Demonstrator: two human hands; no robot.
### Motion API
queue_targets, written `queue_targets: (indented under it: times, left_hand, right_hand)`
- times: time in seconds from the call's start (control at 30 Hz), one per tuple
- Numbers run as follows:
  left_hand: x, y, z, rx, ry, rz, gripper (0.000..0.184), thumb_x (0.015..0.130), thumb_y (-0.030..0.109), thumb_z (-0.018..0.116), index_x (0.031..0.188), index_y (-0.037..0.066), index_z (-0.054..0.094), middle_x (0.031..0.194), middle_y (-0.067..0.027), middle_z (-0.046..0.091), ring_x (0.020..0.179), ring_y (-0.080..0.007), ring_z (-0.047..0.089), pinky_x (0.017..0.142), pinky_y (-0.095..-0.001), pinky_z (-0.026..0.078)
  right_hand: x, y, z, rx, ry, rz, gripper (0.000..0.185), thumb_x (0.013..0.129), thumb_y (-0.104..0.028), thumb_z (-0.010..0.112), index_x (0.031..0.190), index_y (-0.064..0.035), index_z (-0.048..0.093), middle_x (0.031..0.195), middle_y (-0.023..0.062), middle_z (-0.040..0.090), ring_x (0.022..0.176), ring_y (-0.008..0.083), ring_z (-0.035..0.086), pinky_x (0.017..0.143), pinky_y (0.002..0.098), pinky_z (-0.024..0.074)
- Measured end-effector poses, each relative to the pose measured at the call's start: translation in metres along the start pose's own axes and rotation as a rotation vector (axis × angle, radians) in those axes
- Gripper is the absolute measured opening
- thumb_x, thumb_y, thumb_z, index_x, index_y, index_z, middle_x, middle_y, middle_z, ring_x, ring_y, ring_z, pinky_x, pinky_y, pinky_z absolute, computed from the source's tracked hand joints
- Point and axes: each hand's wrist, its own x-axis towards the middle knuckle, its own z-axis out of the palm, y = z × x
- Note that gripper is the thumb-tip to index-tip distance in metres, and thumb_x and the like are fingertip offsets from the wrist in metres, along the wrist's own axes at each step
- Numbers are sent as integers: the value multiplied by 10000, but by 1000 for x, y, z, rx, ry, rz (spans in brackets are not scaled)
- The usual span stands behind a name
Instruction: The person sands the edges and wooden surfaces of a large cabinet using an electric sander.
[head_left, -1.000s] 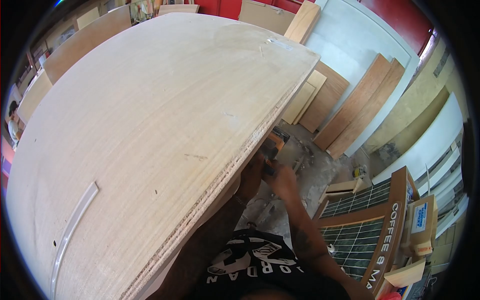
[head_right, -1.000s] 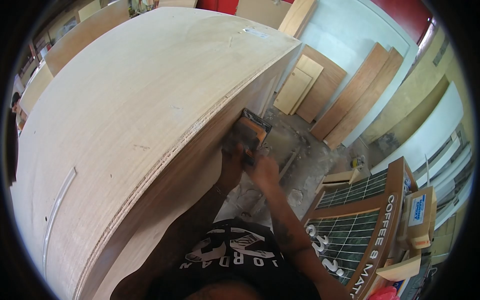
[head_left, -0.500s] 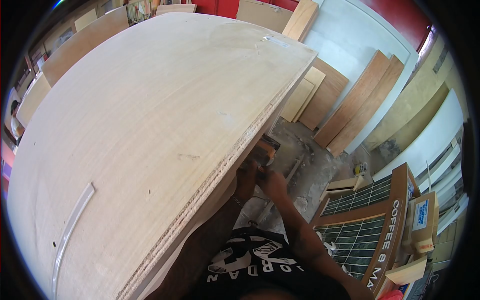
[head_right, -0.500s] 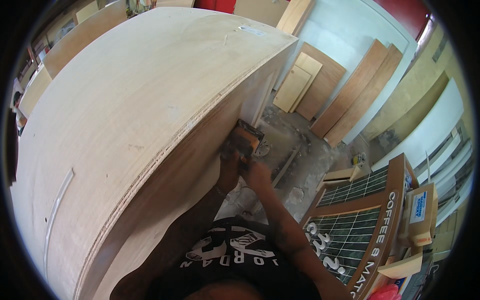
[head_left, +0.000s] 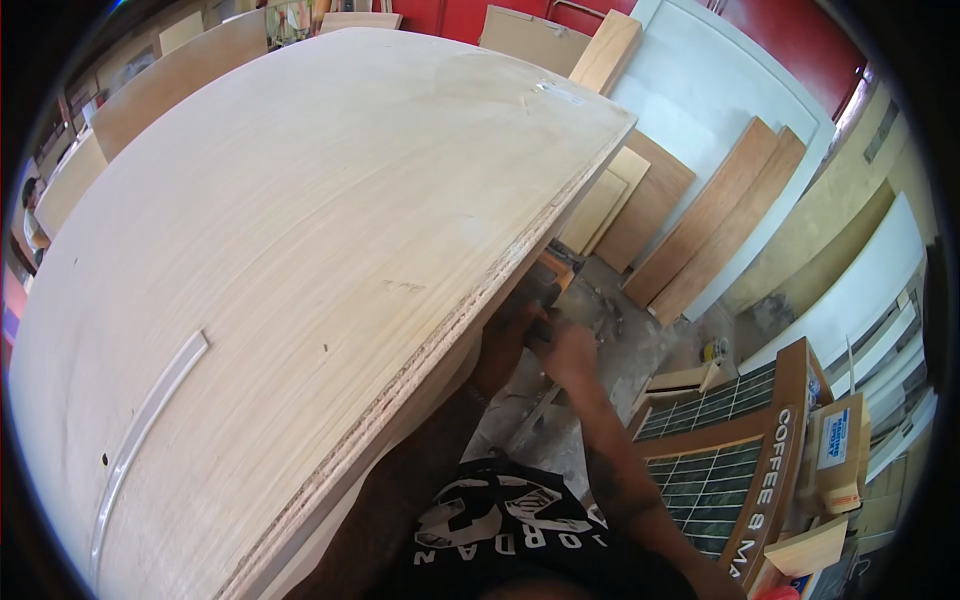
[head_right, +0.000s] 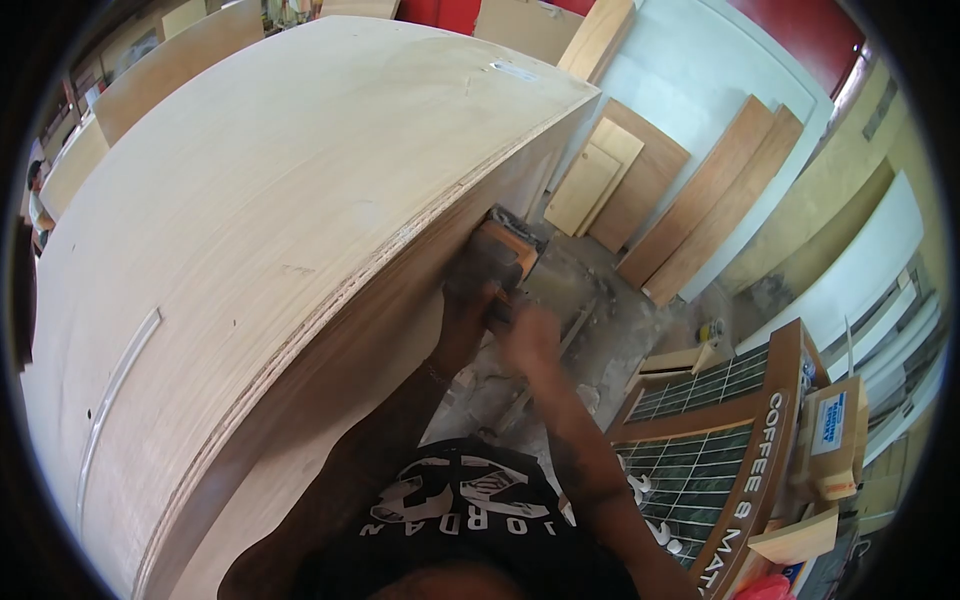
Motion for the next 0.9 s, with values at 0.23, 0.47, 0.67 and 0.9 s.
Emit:
queue_targets:
  times: [0.23,0.47,0.67,0.9]
  left_hand:
    - [17,77,33,23,-137,121,555,1039,303,607,1435,-28,403,1324,-126,572,1147,-163,594,883,-322,536]
    - [21,74,43,17,-51,123,685,1022,356,633,1482,-36,310,1329,-155,569,1172,-190,594,891,-321,542]
    - [17,42,23,97,-75,165,552,1025,314,632,1411,-31,441,1281,-127,612,1111,-188,625,939,-338,527]
    - [0,21,13,15,-60,65,364,1039,238,604,1262,-50,610,1148,-125,668,1033,-182,638,887,-343,522]
  right_hand:
    - [16,-43,-80,21,113,-70,498,778,-352,779,1118,3,695,903,272,705,901,453,687,790,521,547]
    - [19,-42,-94,55,69,-70,460,772,-351,784,1069,-9,706,889,282,692,888,462,677,769,516,541]
    - [8,-27,-61,118,28,-54,460,788,-339,784,1108,-19,699,876,274,696,885,453,685,766,510,542]
    - [3,-2,-17,34,-44,1,483,802,-342,771,1186,-60,692,915,246,716,890,431,699,789,508,551]
